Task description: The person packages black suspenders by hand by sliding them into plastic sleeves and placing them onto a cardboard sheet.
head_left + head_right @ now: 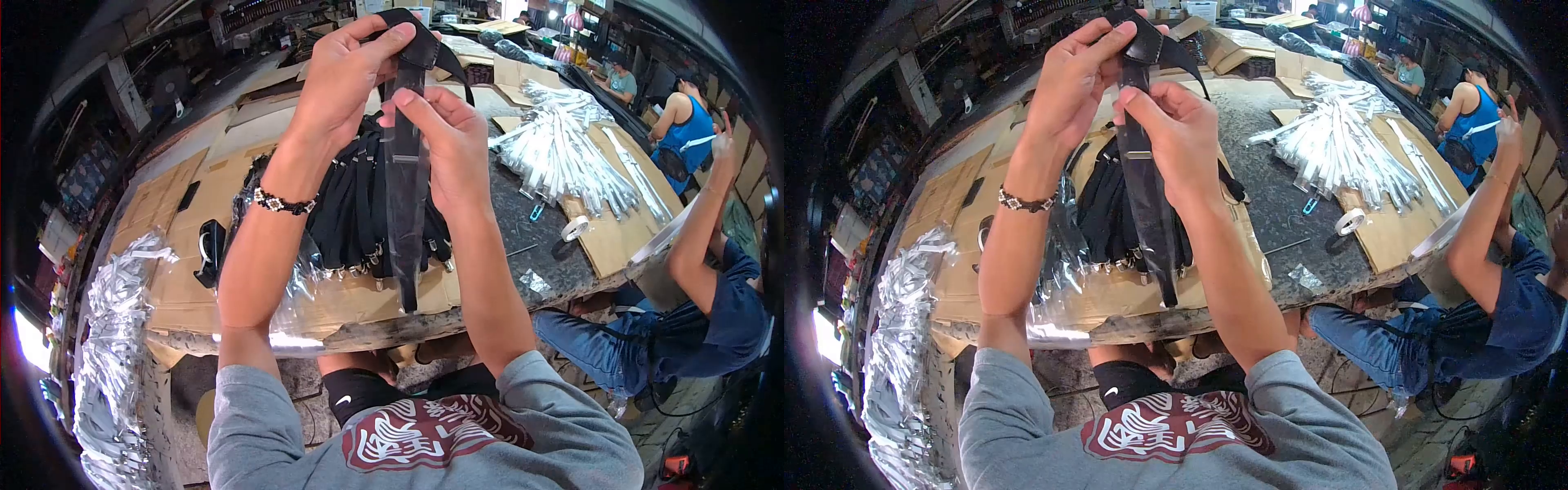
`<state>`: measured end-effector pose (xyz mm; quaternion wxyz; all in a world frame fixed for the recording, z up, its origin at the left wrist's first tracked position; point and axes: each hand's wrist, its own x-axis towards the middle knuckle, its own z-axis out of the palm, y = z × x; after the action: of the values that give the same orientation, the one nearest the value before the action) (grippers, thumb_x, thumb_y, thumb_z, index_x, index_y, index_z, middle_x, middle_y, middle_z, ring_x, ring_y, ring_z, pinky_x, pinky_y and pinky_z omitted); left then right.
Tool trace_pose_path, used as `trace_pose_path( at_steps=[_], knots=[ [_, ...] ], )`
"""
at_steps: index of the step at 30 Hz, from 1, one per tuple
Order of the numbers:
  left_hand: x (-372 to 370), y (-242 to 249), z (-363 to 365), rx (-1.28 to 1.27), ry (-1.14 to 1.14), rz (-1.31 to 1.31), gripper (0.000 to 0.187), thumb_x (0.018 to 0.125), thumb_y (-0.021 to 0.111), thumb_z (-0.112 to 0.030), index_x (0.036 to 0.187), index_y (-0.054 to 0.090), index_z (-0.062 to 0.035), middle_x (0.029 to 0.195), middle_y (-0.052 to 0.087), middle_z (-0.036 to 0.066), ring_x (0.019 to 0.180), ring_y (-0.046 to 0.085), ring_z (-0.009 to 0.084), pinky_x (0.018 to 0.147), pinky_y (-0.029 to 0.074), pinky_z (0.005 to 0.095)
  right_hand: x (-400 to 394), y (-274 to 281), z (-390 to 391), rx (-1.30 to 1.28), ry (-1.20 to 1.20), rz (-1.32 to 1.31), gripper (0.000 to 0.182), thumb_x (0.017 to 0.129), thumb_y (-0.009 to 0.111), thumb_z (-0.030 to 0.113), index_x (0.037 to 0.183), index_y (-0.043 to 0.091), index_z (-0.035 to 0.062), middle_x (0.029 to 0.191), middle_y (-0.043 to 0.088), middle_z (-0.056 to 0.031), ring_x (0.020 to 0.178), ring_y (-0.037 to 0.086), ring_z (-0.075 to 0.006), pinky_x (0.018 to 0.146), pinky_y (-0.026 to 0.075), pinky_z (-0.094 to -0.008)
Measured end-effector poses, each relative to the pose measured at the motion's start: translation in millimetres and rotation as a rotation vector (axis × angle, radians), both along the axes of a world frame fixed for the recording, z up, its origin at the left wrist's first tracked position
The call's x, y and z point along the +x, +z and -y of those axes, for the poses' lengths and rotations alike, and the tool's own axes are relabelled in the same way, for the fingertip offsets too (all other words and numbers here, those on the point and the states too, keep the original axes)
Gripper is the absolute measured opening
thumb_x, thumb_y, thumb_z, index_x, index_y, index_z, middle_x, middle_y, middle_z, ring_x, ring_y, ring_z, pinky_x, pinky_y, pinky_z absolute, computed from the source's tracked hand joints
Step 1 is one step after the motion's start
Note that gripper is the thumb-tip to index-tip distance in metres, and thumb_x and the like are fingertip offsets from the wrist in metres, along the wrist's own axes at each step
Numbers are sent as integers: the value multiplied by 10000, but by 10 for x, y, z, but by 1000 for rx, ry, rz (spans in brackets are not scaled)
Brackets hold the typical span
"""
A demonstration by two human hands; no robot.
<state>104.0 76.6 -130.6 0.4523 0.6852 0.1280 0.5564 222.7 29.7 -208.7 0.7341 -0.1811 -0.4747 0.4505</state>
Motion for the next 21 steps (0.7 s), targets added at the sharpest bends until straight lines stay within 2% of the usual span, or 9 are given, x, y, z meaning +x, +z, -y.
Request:
trace_pose_path(
  at_steps=[1,3,4,7,10,13,17,20,21],
  knots=[
    [-8,-14,-30,44,-31,-16,197,960,639,-88,1128,636,15,1028,743,121,817,730,163,783,626,263,-22,30,-13,10,-15,-17,133,909,745,129,949,708,8,860,723,-53,749,682,-104,670,525,-241],
    [32,19,91,-82,4,8,96,992,637,-125,991,626,-29,837,649,21,645,562,78,578,456,214,-42,73,-37,37,-36,-42,133,902,748,132,934,710,8,847,718,-39,740,676,-94,644,505,-232],
    [54,54,177,-145,21,20,127,1009,635,-143,922,621,-51,741,602,-29,558,478,36,476,371,189,-43,90,-49,55,-42,-49,134,903,747,132,936,710,7,850,719,-41,748,682,-98,639,504,-229],
    [63,67,219,-177,-21,18,130,1019,619,-150,948,610,-42,746,611,-7,544,502,43,432,383,195,-52,135,-31,64,-59,-53,137,905,745,133,939,710,5,862,723,-47,750,686,-100,624,500,-217],
    [-19,61,192,-199,-185,28,88,1005,630,-113,1016,610,-28,776,639,18,573,548,50,451,428,192,-40,125,-33,47,-60,-41,148,909,751,126,981,709,3,880,734,-66,754,697,-119,664,532,-228],
    [-78,103,244,-159,-197,-71,182,966,657,-45,1133,603,3,875,693,53,647,621,80,536,506,192,-31,118,-44,69,-28,-32,183,918,751,139,1026,699,1,895,738,-72,767,700,-123,678,544,-228],
    [-148,115,178,-113,-193,-33,355,912,690,16,1252,587,28,1044,730,72,838,680,112,762,553,224,-20,102,66,9,-20,108,240,933,735,164,1092,673,-5,943,736,-72,825,696,-121,740,550,-243],
    [-321,300,89,75,-189,-90,245,917,711,-40,1146,635,3,954,717,58,791,642,96,714,525,226,57,-195,117,-8,52,340,273,938,723,168,1129,653,-15,992,730,-75,898,686,-122,825,544,-270],
    [-226,412,309,68,46,-112,205,927,713,-96,1096,640,-5,921,701,67,739,605,105,672,500,234,56,-360,131,30,125,342,287,928,722,150,1149,652,-20,1048,729,-92,986,683,-144,899,525,-292]
  ],
)
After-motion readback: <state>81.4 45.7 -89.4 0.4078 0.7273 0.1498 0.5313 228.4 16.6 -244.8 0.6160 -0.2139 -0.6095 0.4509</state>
